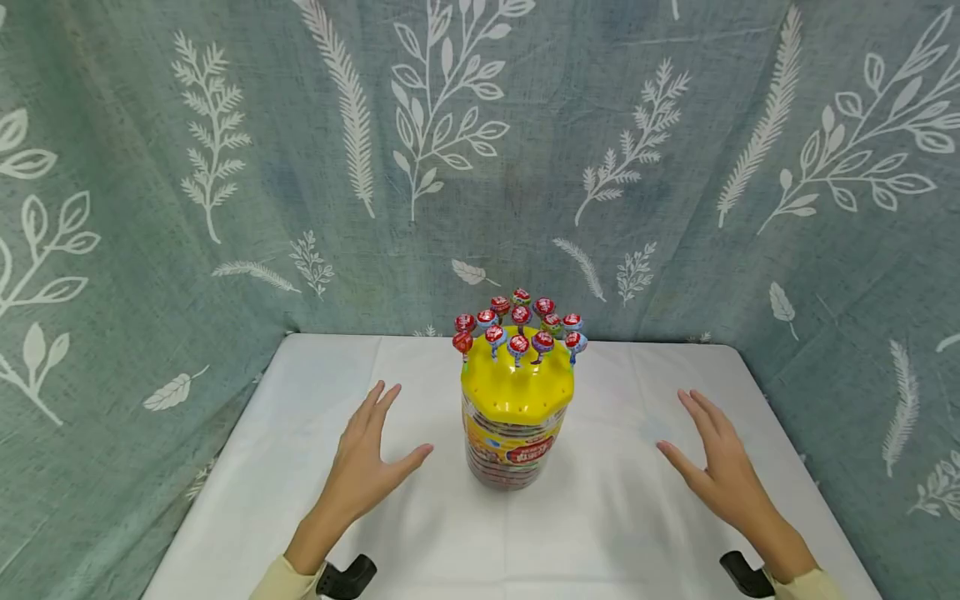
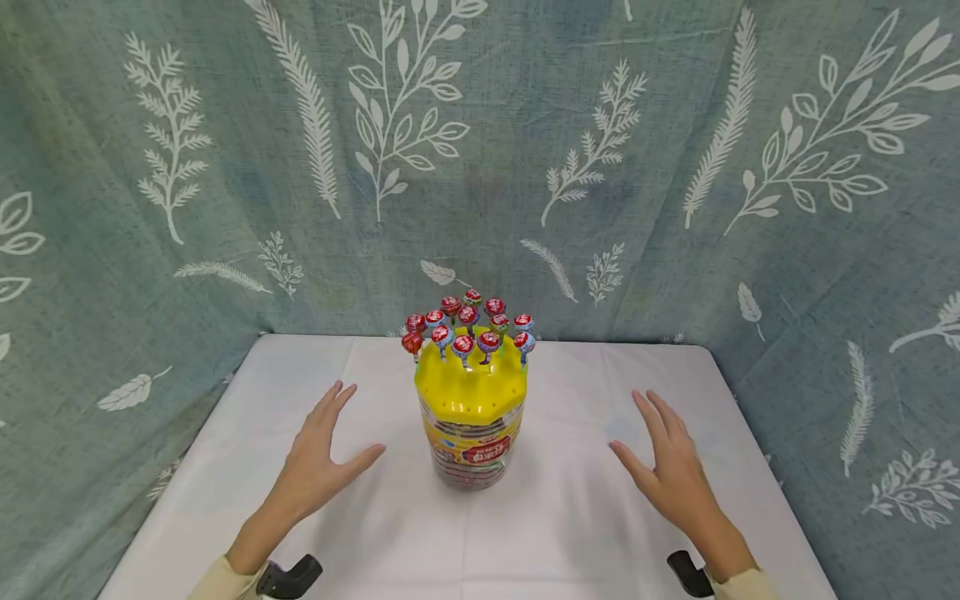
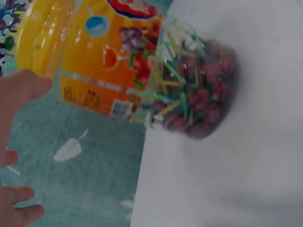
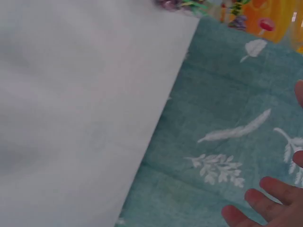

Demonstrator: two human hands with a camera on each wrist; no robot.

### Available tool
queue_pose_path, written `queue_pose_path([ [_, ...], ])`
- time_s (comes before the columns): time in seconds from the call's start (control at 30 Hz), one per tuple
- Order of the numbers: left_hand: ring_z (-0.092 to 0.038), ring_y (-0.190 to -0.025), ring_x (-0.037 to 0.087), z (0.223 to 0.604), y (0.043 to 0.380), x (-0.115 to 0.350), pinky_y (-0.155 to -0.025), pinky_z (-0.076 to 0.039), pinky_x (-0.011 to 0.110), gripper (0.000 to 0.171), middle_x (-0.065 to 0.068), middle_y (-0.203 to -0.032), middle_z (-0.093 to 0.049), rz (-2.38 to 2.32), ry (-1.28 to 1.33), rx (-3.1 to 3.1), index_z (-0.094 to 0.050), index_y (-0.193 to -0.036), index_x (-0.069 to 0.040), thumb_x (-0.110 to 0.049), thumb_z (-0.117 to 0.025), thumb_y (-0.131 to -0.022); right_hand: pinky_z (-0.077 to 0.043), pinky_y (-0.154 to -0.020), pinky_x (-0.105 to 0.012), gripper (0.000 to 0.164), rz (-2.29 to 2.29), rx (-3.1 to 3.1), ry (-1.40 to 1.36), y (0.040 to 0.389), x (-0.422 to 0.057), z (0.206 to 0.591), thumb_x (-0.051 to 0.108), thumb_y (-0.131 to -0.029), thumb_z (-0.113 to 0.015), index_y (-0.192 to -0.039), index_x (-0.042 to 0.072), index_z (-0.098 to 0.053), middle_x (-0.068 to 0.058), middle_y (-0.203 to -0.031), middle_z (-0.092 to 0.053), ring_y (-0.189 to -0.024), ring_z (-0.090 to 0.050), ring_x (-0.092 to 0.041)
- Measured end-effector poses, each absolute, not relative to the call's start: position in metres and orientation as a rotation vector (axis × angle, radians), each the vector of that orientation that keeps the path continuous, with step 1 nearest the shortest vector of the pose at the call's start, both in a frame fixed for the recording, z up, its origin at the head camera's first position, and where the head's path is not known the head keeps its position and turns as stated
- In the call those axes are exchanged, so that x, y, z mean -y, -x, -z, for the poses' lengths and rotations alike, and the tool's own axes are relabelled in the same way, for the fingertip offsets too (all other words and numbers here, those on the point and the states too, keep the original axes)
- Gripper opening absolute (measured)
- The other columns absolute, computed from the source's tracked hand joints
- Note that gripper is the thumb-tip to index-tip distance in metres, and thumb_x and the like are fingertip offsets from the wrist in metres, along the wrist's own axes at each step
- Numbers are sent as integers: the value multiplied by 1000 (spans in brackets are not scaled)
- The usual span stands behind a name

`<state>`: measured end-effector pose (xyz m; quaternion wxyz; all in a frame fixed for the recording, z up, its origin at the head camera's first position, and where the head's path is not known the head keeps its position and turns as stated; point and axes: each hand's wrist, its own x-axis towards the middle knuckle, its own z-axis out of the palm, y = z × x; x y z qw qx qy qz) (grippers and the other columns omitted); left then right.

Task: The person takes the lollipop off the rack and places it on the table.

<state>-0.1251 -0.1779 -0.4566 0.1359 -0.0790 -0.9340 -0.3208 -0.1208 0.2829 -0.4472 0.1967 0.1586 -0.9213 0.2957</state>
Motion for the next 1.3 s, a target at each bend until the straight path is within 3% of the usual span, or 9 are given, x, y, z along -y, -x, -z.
queue_pose_path([
  [0.1, -25, -138, 31, 452, 128, 169, -97, -29, 67, 89, 2, -155, -20, 1088, 285, 2679, -25, -148, -33, -55, -72, -75, -35, -89, -64, 79, -886, 2547, -466, 123, -276, 437, 13, -79, -75, -147, 13, -34, -21, -141, -36, -126, -36, -43],
  [0.2, -28, -137, 27, 448, 132, 161, -99, -31, 64, 88, 0, -153, -24, 1226, 330, 2622, -27, -147, -33, -49, -75, -75, -40, -93, -43, 77, -900, 2503, -510, 125, -270, 428, 8, -78, -76, -145, 11, -37, -17, -139, -41, -122, -41, -33],
  [0.33, -31, -135, 25, 444, 139, 151, -102, -32, 58, 87, -1, -151, -30, 1373, 381, 2557, -28, -147, -29, -42, -77, -76, -39, -87, -18, 75, -909, 2445, -568, 127, -261, 418, 2, -76, -76, -142, 10, -41, -11, -133, -47, -116, -45, -22],
  [0.4, -31, -135, 25, 442, 143, 147, -103, -32, 57, 86, -2, -150, -31, 1442, 403, 2541, -27, -147, -29, -39, -77, -77, -39, -87, -14, 75, -932, 2417, -586, 128, -257, 412, 0, -75, -76, -141, 11, -42, -9, -131, -49, -116, -46, -20],
  [0.53, -31, -136, 26, 437, 150, 139, -104, -32, 56, 85, 0, -150, -31, 1600, 440, 2502, -27, -147, -28, -32, -78, -78, -42, -85, -12, 73, -989, 2382, -594, 132, -246, 401, -2, -75, -76, -140, 11, -44, -6, -128, -51, -113, -49, -19],
  [0.73, -30, -136, 33, 417, 152, 124, -103, -32, 56, 82, 7, -150, -30, 1773, 483, 2437, -26, -147, -14, -16, -75, -81, -46, -82, -14, 67, -1039, 2362, -598, 132, -219, 372, -4, -75, -76, -134, 5, -48, -10, -124, -54, -106, -54, -24],
  [1.0, -29, -137, 24, 428, 173, 112, -106, -31, 52, 83, 1, -150, -29, 1866, 552, 2354, -24, -148, -25, -26, -74, -82, -52, -79, -24, 63, -1177, 2309, -726, 155, -203, 369, -2, -77, -74, -134, 9, -48, -6, -124, -55, -103, -58, -20],
  [1.2, -23, -139, 22, 430, 182, 100, -110, -25, 50, 87, 0, -150, -27, 1939, 601, 2310, -23, -147, -25, -29, -76, -79, -55, -73, -35, 56, -1271, 2253, -786, 158, -178, 351, -11, -76, -71, -127, -1, -48, -15, -115, -57, -96, -60, -30],
  [1.3, -21, -140, 21, 432, 183, 95, -111, -22, 49, 89, -1, -151, -25, 1938, 593, 2304, -23, -147, -24, -31, -77, -78, -56, -71, -34, 49, -1294, 2251, -777, 157, -166, 341, -13, -77, -69, -122, -7, -49, -21, -109, -58, -91, -61, -34],
])
